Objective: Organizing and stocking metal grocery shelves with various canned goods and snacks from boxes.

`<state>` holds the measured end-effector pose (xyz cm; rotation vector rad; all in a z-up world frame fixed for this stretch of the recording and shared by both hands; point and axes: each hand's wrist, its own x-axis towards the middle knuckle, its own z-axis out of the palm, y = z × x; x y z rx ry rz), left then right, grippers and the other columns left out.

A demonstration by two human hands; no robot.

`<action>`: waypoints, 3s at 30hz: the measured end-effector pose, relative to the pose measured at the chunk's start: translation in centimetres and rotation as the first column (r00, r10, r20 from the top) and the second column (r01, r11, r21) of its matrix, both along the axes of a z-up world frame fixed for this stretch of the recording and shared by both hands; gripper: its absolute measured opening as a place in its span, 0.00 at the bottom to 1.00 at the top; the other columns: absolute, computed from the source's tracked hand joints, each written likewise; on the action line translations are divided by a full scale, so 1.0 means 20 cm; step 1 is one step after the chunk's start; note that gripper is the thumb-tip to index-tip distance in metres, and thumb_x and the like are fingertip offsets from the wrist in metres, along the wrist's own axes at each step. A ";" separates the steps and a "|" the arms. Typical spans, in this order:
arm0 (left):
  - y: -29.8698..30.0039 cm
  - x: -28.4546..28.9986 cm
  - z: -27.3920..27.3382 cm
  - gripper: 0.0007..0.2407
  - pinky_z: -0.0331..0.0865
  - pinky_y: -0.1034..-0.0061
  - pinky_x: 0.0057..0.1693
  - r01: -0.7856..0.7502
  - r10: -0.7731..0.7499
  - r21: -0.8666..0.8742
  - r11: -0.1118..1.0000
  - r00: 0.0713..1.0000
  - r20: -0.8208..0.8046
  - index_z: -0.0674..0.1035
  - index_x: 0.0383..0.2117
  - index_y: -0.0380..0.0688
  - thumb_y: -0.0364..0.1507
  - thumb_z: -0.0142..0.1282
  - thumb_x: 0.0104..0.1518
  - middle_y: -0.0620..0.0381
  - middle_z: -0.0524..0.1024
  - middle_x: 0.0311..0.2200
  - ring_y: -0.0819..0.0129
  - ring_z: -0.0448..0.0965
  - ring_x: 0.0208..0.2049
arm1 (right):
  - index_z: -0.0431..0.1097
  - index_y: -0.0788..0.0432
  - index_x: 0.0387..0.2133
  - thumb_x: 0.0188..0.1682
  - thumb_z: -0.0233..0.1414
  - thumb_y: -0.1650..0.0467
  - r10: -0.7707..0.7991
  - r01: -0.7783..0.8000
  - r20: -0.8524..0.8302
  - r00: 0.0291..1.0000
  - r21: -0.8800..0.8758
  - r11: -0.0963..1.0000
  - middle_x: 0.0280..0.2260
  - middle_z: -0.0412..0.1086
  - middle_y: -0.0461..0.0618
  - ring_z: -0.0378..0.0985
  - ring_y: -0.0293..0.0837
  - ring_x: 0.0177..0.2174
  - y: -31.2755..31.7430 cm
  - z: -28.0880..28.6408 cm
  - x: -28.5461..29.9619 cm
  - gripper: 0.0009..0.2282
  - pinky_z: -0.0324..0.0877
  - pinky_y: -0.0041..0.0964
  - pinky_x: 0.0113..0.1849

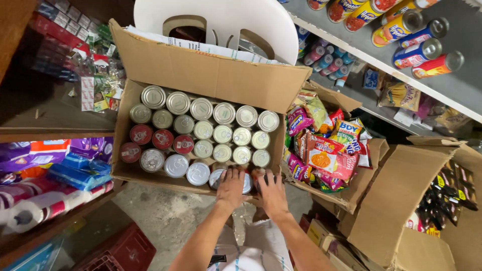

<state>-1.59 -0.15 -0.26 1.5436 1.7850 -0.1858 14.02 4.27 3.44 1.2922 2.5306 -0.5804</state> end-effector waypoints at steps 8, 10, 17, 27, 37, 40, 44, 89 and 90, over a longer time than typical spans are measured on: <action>-0.01 0.01 0.00 0.41 0.49 0.56 0.70 -0.033 0.033 0.060 0.998 0.999 0.004 0.59 0.63 0.34 0.48 0.67 0.49 0.39 0.63 0.61 0.48 0.60 0.65 | 0.61 0.52 0.56 0.32 0.69 0.71 -0.274 0.252 -0.272 0.923 -0.113 0.961 0.56 0.59 0.58 0.60 0.62 0.55 0.05 -0.10 0.06 0.35 0.62 0.55 0.54; 0.01 0.02 -0.01 0.39 0.49 0.55 0.69 -0.054 0.053 0.086 0.995 0.998 0.018 0.60 0.61 0.34 0.50 0.64 0.51 0.38 0.65 0.60 0.47 0.61 0.64 | 0.61 0.53 0.57 0.32 0.70 0.70 -0.361 0.313 -0.387 0.848 -0.183 0.932 0.55 0.60 0.58 0.62 0.60 0.55 0.08 -0.22 0.16 0.36 0.62 0.53 0.56; 0.11 -0.02 0.03 0.41 0.48 0.48 0.70 -0.130 0.137 -0.076 0.989 0.987 0.090 0.62 0.63 0.34 0.58 0.53 0.53 0.38 0.66 0.61 0.46 0.62 0.65 | 0.48 0.51 0.67 0.41 0.67 0.66 -0.983 0.543 0.046 0.175 -0.838 0.058 0.60 0.61 0.51 0.61 0.48 0.53 0.05 -0.43 0.33 0.41 0.62 0.57 0.51; 0.29 0.06 0.10 0.40 0.41 0.33 0.69 -0.269 0.328 -0.384 0.883 0.940 0.097 0.68 0.63 0.38 0.60 0.55 0.52 0.41 0.61 0.66 0.43 0.58 0.68 | 0.51 0.43 0.64 0.41 0.63 0.67 -0.965 0.372 0.238 0.115 -0.910 -0.180 0.53 0.72 0.49 0.78 0.50 0.47 0.06 -0.43 0.31 0.37 0.72 0.57 0.46; 0.41 0.07 0.13 0.32 0.46 0.33 0.69 -0.286 0.323 -0.479 0.830 0.946 -0.006 0.75 0.59 0.48 0.54 0.59 0.53 0.51 0.67 0.65 0.48 0.66 0.66 | 0.58 0.49 0.59 0.40 0.66 0.67 -0.978 0.594 0.181 0.103 -0.800 -0.085 0.45 0.76 0.50 0.79 0.46 0.39 0.04 -0.44 0.20 0.33 0.75 0.41 0.34; 0.43 0.06 0.16 0.28 0.51 0.32 0.67 -0.293 0.333 -0.482 0.826 0.943 -0.002 0.78 0.56 0.50 0.52 0.60 0.54 0.52 0.70 0.63 0.48 0.68 0.64 | 0.58 0.50 0.58 0.39 0.67 0.67 -0.982 0.625 0.157 0.106 -0.778 -0.057 0.43 0.76 0.50 0.79 0.44 0.38 0.03 -0.49 0.22 0.33 0.74 0.39 0.33; 0.42 0.09 0.14 0.28 0.47 0.28 0.65 -0.272 0.309 -0.488 0.830 0.951 -0.004 0.71 0.61 0.52 0.50 0.57 0.57 0.51 0.65 0.66 0.41 0.63 0.65 | 0.60 0.53 0.55 0.38 0.67 0.66 -0.985 0.609 0.131 0.110 -0.793 -0.038 0.42 0.77 0.50 0.79 0.43 0.37 0.01 -0.51 0.23 0.31 0.74 0.40 0.33; 0.20 0.51 -0.03 0.39 0.40 0.40 0.70 -0.173 0.189 0.187 0.967 0.979 -0.073 0.67 0.55 0.37 0.50 0.70 0.40 0.43 0.65 0.48 0.45 0.63 0.53 | 0.70 0.75 0.30 0.53 0.47 0.73 -0.672 0.541 0.072 0.737 -0.659 0.522 0.22 0.75 0.67 0.85 0.55 0.21 0.35 -0.35 0.29 0.11 0.76 0.48 0.25; 0.22 0.49 0.00 0.40 0.39 0.38 0.69 -0.159 0.173 0.147 0.976 0.981 -0.090 0.66 0.57 0.36 0.50 0.69 0.41 0.43 0.64 0.49 0.45 0.62 0.53 | 0.69 0.75 0.30 0.54 0.47 0.72 -0.671 0.525 0.043 0.740 -0.662 0.536 0.21 0.75 0.66 0.84 0.54 0.20 0.35 -0.37 0.30 0.12 0.75 0.47 0.25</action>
